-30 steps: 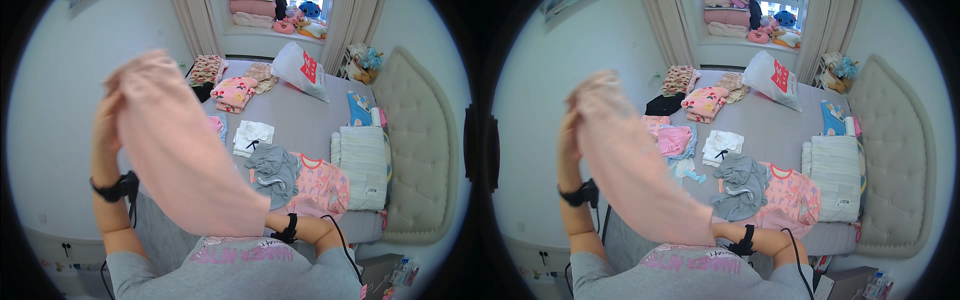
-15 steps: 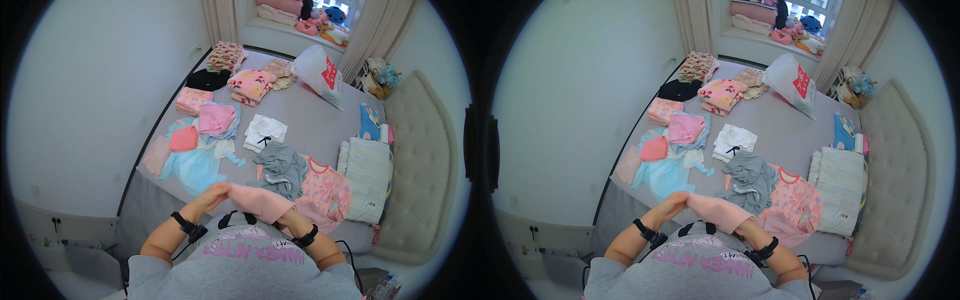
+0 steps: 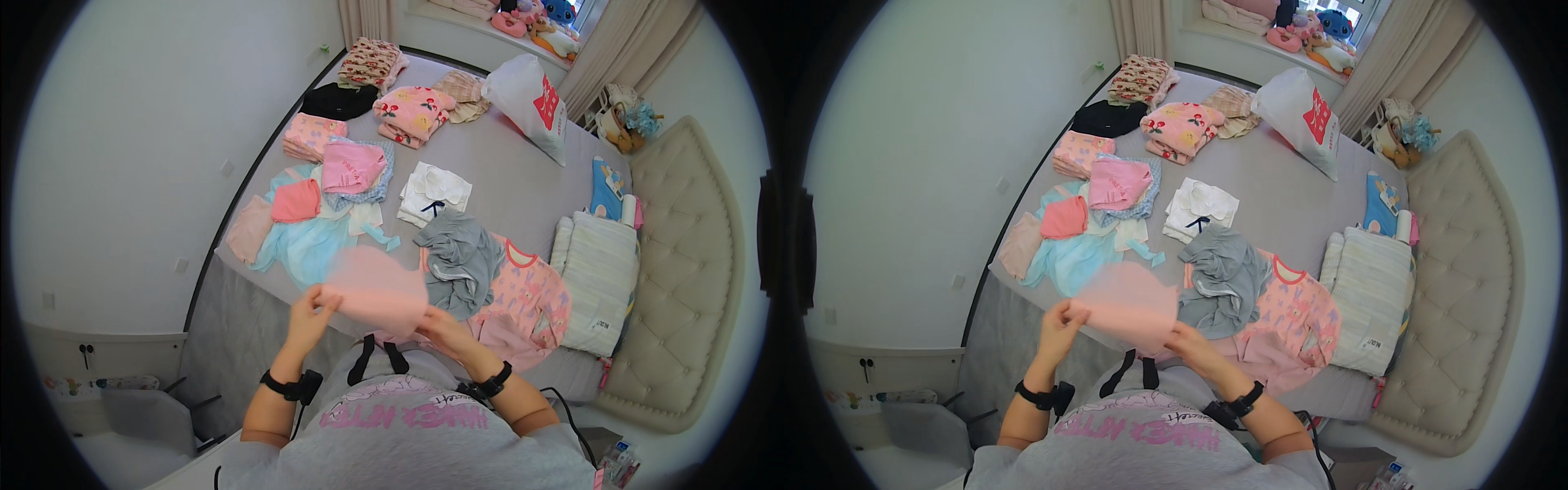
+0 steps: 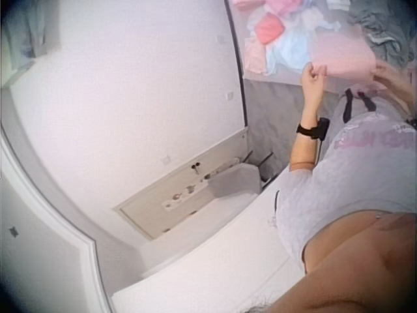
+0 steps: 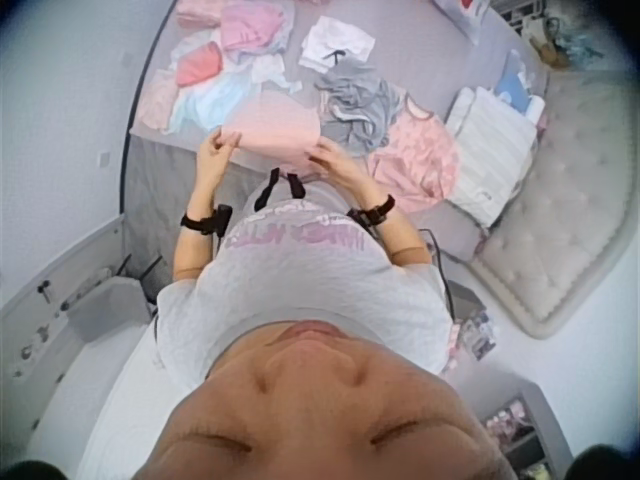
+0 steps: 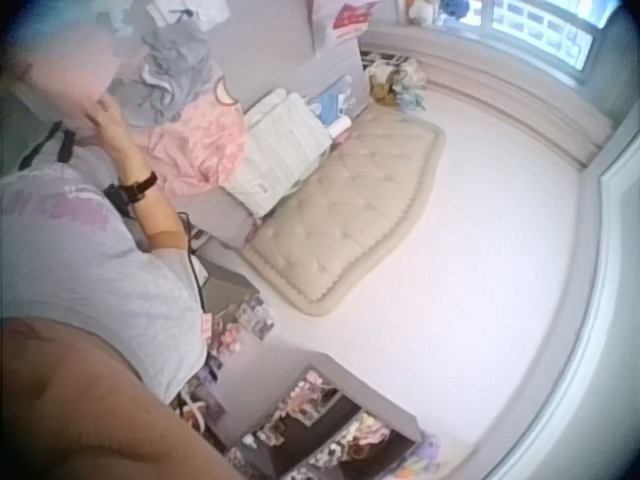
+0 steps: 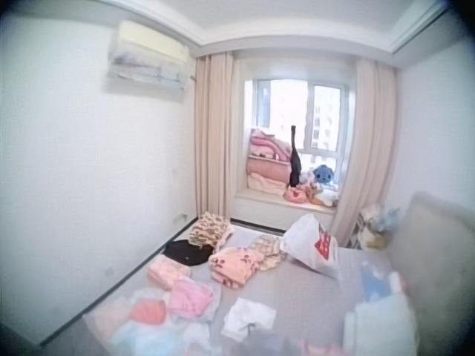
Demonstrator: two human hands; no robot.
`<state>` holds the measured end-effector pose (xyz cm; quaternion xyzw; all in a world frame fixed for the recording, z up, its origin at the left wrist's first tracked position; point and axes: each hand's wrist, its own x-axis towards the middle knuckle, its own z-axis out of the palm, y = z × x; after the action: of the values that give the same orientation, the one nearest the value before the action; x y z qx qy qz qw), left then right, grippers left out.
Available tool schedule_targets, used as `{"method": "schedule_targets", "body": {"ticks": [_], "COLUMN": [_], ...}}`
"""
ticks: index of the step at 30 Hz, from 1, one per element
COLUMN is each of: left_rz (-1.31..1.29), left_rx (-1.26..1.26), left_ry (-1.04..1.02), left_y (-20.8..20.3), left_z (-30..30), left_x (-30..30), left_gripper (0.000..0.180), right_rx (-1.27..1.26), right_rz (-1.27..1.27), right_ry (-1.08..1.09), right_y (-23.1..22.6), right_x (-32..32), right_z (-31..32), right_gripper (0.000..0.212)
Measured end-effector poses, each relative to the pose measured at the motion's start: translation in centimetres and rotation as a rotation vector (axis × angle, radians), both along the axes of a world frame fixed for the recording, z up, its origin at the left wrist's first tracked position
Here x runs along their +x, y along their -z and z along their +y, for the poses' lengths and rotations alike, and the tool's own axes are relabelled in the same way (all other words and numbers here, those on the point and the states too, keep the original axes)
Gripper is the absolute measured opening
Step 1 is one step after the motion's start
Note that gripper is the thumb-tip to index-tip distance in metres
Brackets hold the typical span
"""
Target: The person retrieves folded pants from a closet and places them on a bed. They then fold several items of children's clothing, including pants and a dress, by hand on the bed.
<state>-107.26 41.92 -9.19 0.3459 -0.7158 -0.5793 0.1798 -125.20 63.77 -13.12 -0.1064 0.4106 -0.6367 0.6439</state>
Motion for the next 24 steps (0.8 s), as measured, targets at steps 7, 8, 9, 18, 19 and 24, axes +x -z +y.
{"method": "schedule_targets", "body": {"ticks": [7, 8, 9, 18, 19, 24], "left_rz": [-0.056, -0.089, -0.120, -0.248, -0.146, -0.047], "left_rx": [-0.187, -0.272, -0.359, -0.336, -0.394, -0.234], "left_ry": [-0.123, -0.085, -0.043, 0.478, 0.482, 0.466], "left_y": [-6.4, -6.6, -7.0, 10.5, 13.1, 26.9], "left_z": [-2.8, -3.3, -3.9, 2.5, 4.0, 8.3], "left_x": [0.8, -0.4, -1.9, -22.5, -23.7, -20.7], "left_gripper": [0.022, 0.020, 0.018, 0.041, 0.040, 0.031], "right_rx": [-0.140, -0.155, -0.172, 0.086, 0.093, 0.296], "right_rz": [-0.107, -0.139, -0.170, -0.488, -0.525, -0.569], "right_ry": [-0.268, -0.262, -0.253, 0.621, 0.743, 1.214], "right_y": [1.0, 0.6, 0.3, 12.0, 14.9, 30.2], "right_x": [4.3, 4.3, 4.1, -0.7, -1.9, -5.2], "right_z": [-5.1, -5.5, -5.7, 3.4, 5.2, 12.9], "right_gripper": [0.039, 0.038, 0.038, 0.028, 0.027, 0.028]}}
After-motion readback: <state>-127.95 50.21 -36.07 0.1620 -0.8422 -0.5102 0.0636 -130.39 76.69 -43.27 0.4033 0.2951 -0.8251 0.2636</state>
